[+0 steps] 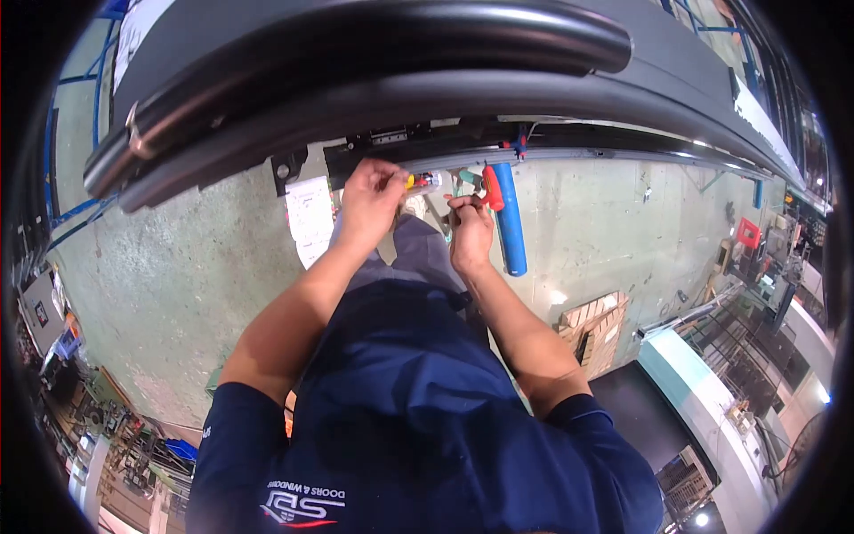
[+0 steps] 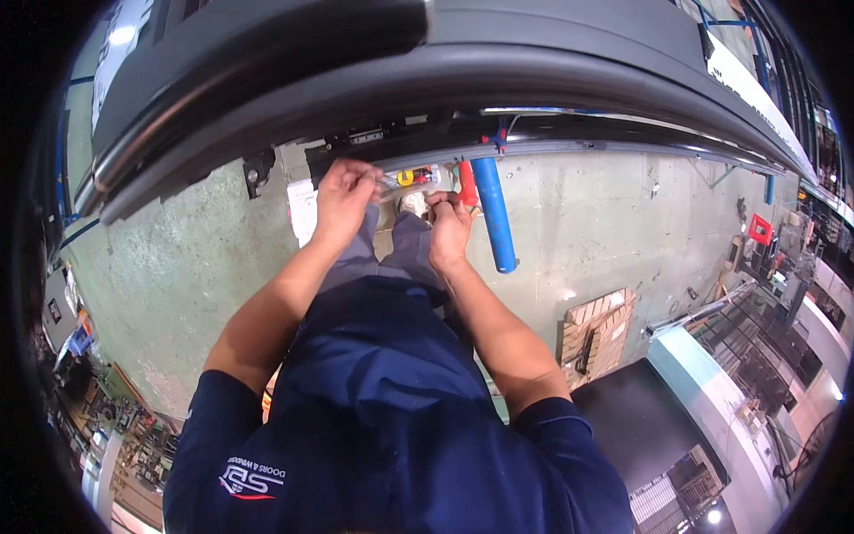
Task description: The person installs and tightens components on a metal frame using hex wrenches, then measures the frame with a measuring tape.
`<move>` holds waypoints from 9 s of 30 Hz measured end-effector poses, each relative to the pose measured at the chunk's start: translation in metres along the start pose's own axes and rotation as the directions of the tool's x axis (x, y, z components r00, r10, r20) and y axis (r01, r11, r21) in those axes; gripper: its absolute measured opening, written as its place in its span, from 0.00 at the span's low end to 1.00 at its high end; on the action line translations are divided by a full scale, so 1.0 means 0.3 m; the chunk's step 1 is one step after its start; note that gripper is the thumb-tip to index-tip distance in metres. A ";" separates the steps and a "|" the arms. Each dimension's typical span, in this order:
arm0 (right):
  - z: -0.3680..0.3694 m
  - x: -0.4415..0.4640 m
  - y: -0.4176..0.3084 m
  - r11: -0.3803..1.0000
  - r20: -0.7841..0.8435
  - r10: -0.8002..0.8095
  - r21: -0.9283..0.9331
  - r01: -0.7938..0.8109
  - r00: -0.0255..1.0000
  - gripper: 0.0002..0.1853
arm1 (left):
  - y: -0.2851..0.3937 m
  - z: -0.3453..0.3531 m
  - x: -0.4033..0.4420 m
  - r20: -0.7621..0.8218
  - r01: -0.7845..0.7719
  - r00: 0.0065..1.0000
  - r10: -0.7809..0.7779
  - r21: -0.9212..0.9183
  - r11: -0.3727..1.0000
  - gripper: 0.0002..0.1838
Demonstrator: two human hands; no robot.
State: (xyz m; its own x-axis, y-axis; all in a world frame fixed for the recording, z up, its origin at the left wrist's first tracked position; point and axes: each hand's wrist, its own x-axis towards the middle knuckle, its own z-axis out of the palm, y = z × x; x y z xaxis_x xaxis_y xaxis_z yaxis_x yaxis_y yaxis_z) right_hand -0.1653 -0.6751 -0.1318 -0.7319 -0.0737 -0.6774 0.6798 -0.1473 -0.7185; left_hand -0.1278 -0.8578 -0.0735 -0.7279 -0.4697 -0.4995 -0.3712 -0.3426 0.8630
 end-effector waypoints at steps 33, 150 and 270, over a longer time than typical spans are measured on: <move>0.100 0.179 0.177 0.990 -0.046 -0.137 0.033 0.139 0.989 0.13 | -0.089 -0.041 0.046 0.398 -0.589 0.707 0.584 0.789 0.176 0.11; 0.230 0.070 -0.056 0.996 0.036 -0.007 -0.092 0.011 0.999 0.05 | -0.062 0.152 0.207 -0.252 -0.209 0.784 0.567 0.753 0.624 0.08; 0.277 -0.019 -0.316 -0.153 0.570 -0.532 -0.792 0.591 0.627 0.11 | 0.024 -0.248 0.077 -0.063 0.120 0.992 -0.112 0.127 0.985 0.28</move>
State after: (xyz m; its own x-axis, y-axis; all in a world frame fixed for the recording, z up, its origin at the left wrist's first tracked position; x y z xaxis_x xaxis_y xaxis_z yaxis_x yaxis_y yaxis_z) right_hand -0.2296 -0.7428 -0.0467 -0.8469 -0.5296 0.0476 -0.4989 0.7605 -0.4156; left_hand -0.1042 -0.9317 -0.0844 -0.6438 -0.4786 -0.5970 -0.5256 -0.2904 0.7996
